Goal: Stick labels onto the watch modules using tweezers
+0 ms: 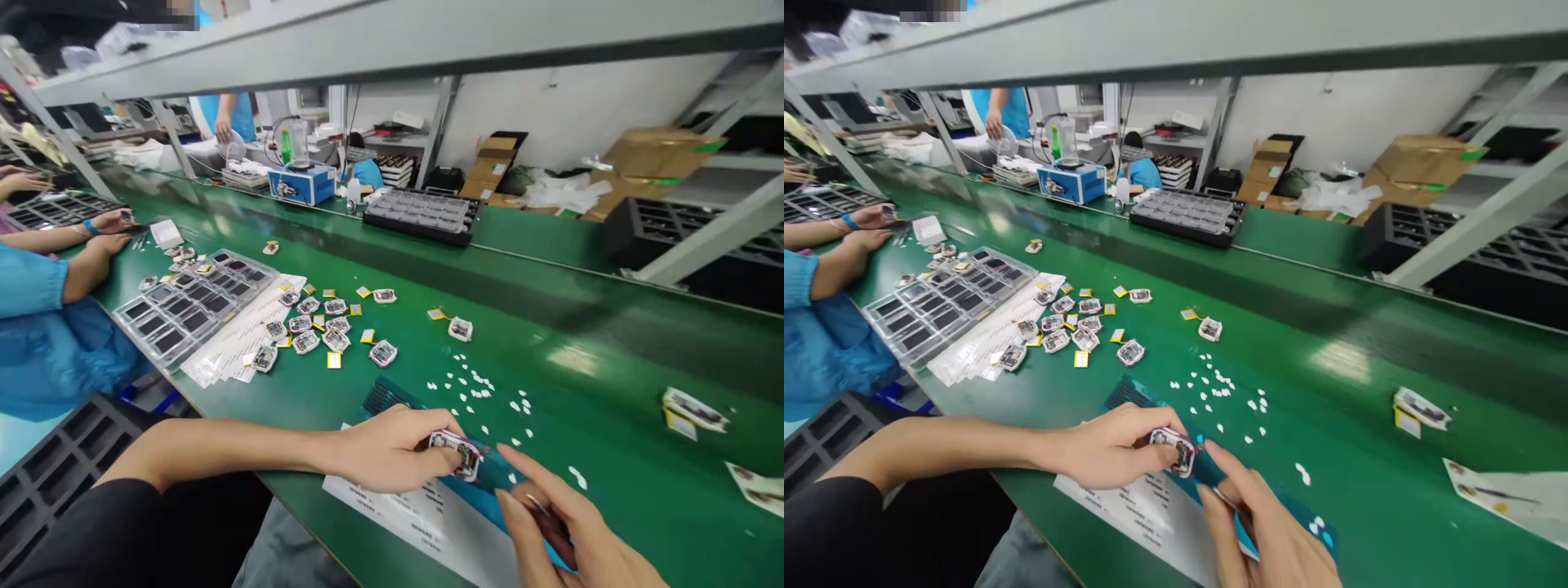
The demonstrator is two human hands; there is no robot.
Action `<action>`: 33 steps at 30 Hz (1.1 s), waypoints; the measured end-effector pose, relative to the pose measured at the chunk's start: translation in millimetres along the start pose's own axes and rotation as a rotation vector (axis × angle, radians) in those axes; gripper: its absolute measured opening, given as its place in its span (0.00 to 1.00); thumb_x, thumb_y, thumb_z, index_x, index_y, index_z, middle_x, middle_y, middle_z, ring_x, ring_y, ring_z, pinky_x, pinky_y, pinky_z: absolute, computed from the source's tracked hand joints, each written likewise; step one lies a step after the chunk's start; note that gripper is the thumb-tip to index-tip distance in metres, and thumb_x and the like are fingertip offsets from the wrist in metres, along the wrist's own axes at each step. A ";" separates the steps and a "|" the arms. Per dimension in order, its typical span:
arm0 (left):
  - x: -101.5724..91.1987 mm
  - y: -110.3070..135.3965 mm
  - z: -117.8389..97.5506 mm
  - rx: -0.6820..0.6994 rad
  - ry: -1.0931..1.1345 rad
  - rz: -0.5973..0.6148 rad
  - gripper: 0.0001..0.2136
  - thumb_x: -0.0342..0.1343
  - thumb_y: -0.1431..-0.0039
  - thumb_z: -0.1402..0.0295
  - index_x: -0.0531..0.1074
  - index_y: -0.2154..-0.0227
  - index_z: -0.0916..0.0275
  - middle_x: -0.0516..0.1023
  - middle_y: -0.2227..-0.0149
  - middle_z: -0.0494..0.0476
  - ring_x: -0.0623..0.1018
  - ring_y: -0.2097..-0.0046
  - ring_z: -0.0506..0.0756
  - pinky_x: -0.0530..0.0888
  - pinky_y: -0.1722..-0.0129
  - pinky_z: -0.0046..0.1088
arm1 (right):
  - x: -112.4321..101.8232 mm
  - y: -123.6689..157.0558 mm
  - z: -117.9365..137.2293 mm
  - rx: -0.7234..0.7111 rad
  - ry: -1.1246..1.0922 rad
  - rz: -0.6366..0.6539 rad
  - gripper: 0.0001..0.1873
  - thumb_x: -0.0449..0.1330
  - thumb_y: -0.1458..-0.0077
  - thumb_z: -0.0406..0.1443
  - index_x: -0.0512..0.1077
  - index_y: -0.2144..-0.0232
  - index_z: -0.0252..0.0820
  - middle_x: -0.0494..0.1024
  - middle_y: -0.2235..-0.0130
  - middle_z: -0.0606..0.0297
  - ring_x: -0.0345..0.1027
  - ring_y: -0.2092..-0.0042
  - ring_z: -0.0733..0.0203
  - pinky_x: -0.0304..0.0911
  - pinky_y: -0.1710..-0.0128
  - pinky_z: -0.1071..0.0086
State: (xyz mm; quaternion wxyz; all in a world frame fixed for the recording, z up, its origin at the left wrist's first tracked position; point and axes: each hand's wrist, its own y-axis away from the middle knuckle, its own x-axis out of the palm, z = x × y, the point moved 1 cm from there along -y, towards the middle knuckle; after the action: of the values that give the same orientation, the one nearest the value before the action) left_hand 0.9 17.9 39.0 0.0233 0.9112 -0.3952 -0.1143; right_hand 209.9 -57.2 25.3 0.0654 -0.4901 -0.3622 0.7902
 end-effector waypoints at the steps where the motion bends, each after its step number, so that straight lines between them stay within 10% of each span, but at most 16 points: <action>1: 2.0 1.9 -0.1 0.029 -0.065 0.018 0.02 0.55 0.32 0.69 0.69 0.62 0.61 0.64 0.78 0.41 0.64 0.77 0.45 0.58 0.76 0.21 | 0.4 -1.3 2.8 -0.015 0.001 -0.004 0.22 0.56 0.28 0.36 0.68 0.34 0.48 0.77 0.73 0.74 0.66 0.81 0.68 0.69 0.74 0.76; 9: 6.7 6.9 4.2 0.049 -0.058 0.030 0.03 0.51 0.30 0.68 0.66 0.61 0.61 0.65 0.75 0.43 0.63 0.75 0.46 0.59 0.75 0.22 | 4.1 -0.4 6.8 -0.160 0.052 0.022 0.11 0.58 0.28 0.32 0.75 0.47 0.43 0.85 0.63 0.71 0.78 0.69 0.70 0.72 0.60 0.78; 24: 6.9 6.1 3.3 0.006 -0.093 -0.004 0.06 0.52 0.32 0.69 0.71 0.56 0.63 0.63 0.78 0.41 0.62 0.77 0.46 0.60 0.76 0.23 | 0.6 4.5 0.0 -0.194 -0.034 0.089 0.26 0.53 0.30 0.26 0.69 0.35 0.48 0.86 0.55 0.70 0.82 0.59 0.66 0.76 0.55 0.74; 33: 3.2 7.7 1.7 0.062 -0.065 -0.002 0.09 0.51 0.33 0.70 0.71 0.52 0.63 0.67 0.75 0.43 0.64 0.77 0.46 0.60 0.76 0.23 | 5.0 -2.4 5.7 0.038 -0.138 0.049 0.07 0.57 0.27 0.38 0.74 0.50 0.52 0.84 0.65 0.73 0.69 0.78 0.70 0.65 0.80 0.74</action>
State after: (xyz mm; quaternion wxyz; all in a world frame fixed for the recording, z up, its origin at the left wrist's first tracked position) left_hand -2.8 10.4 37.7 -0.0179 0.9076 -0.3982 -0.1316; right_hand 202.0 -56.0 24.6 0.0301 -0.4421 -0.3386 0.8301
